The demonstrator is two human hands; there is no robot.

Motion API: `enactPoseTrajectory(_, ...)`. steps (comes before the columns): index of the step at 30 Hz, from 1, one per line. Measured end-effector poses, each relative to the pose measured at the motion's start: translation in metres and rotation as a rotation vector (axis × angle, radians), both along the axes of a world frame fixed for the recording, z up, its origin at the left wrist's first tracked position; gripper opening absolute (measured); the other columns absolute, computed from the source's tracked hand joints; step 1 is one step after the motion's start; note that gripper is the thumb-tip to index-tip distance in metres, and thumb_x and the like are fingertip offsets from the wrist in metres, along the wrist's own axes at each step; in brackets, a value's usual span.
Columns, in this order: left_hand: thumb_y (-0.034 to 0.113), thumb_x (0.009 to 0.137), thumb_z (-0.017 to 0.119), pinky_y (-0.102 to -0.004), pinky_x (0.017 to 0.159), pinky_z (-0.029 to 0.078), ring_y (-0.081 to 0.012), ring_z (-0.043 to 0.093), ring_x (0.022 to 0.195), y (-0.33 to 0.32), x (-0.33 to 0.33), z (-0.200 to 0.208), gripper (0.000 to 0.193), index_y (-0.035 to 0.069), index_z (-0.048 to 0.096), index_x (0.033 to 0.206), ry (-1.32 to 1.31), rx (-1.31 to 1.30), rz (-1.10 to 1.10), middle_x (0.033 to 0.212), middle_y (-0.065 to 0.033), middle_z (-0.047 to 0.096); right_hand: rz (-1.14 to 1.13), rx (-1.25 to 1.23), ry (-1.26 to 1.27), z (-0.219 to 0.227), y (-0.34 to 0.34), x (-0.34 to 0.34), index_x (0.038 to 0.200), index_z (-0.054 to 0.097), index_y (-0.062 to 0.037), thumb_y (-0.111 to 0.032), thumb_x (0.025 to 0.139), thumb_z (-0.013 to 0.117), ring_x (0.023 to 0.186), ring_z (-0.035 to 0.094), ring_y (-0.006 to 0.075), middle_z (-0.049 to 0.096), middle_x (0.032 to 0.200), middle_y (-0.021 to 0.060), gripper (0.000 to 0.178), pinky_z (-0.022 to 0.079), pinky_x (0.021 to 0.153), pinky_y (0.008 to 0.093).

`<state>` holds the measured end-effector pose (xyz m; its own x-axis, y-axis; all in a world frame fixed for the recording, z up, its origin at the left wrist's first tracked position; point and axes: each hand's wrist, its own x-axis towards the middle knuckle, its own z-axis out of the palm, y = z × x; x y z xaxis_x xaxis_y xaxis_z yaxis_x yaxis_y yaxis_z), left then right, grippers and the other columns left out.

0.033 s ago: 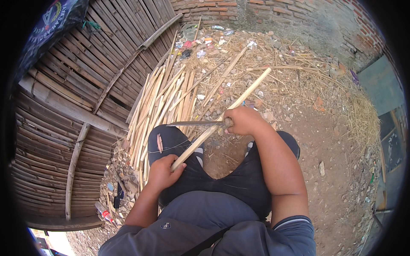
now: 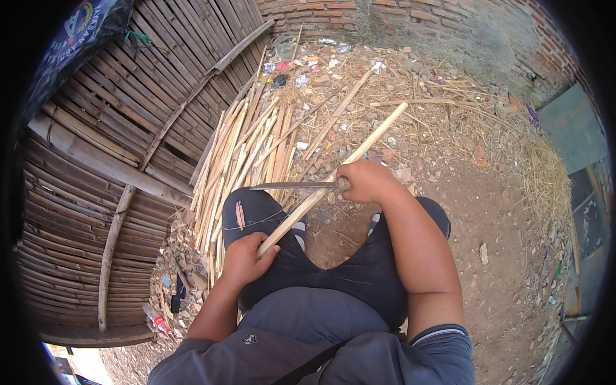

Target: The person shaves a wooden stick using a knife, smoothing its surface while sitting on the ground. They handle one stick at a time, moving the blade along the length of the wood.

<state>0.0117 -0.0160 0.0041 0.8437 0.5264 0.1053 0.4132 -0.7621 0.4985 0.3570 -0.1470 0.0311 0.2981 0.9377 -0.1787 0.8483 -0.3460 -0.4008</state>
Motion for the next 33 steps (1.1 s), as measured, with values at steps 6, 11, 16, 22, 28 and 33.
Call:
enactPoseTrajectory(6, 0.036, 0.096, 0.080, -0.0481, 0.071, 0.059, -0.0408, 0.075, 0.080, 0.000, 0.000, 0.000, 0.032, 0.005, 0.075, 0.104, 0.003, 0.001, 0.003, 0.087, -0.0178, 0.076, 0.001, -0.002, -0.017, -0.002, 0.000, 0.001, 0.125, 0.077, -0.0142, -0.037, 0.081, 0.091, 0.108, 0.076, 0.0395, 0.080, 0.110, 0.0179, 0.052, 0.060, 0.090, 0.0504)
enactPoseTrajectory(11, 0.036, 0.096, 0.080, -0.0482, 0.072, 0.059, -0.0408, 0.075, 0.080, 0.000, 0.001, 0.001, 0.032, 0.005, 0.075, 0.103, 0.009, 0.001, 0.004, 0.087, -0.0177, 0.076, 0.001, -0.010, -0.004, -0.002, 0.001, 0.001, 0.126, 0.077, -0.0147, -0.037, 0.082, 0.091, 0.108, 0.076, 0.0393, 0.080, 0.110, 0.0179, 0.051, 0.060, 0.090, 0.0502)
enactPoseTrajectory(16, 0.035, 0.096, 0.080, -0.0482, 0.072, 0.059, -0.0407, 0.076, 0.080, -0.001, 0.001, 0.002, 0.032, 0.005, 0.075, 0.104, 0.024, -0.011, 0.010, 0.087, -0.0179, 0.076, 0.006, 0.000, -0.002, -0.003, 0.000, 0.001, 0.126, 0.077, -0.0149, -0.037, 0.082, 0.091, 0.108, 0.076, 0.0394, 0.080, 0.109, 0.0179, 0.051, 0.060, 0.090, 0.0503)
enactPoseTrajectory(22, 0.035, 0.096, 0.080, -0.0484, 0.072, 0.058, -0.0409, 0.075, 0.080, 0.000, 0.000, 0.000, 0.032, 0.005, 0.075, 0.104, 0.011, 0.003, 0.005, 0.087, -0.0183, 0.076, 0.009, -0.002, 0.001, -0.008, 0.001, 0.003, 0.126, 0.077, -0.0144, -0.039, 0.081, 0.091, 0.108, 0.076, 0.0400, 0.080, 0.108, 0.0182, 0.053, 0.059, 0.091, 0.0504)
enactPoseTrajectory(28, 0.036, 0.096, 0.080, -0.0488, 0.072, 0.058, -0.0414, 0.075, 0.080, -0.002, 0.002, 0.006, 0.032, 0.005, 0.075, 0.105, 0.035, -0.010, 0.007, 0.087, -0.0189, 0.075, 0.034, 0.023, 0.049, -0.016, 0.001, 0.006, 0.127, 0.076, -0.0121, -0.040, 0.081, 0.091, 0.109, 0.075, 0.0413, 0.079, 0.109, 0.0196, 0.056, 0.058, 0.093, 0.0511)
enactPoseTrajectory(33, 0.036, 0.096, 0.080, -0.0491, 0.072, 0.058, -0.0415, 0.075, 0.080, -0.001, 0.002, 0.002, 0.033, 0.005, 0.075, 0.105, 0.038, 0.011, 0.005, 0.087, -0.0187, 0.075, 0.046, 0.094, 0.067, -0.024, -0.001, 0.007, 0.118, 0.076, -0.0100, -0.037, 0.082, 0.092, 0.098, 0.076, 0.0386, 0.078, 0.100, 0.0190, 0.047, 0.058, 0.086, 0.0483)
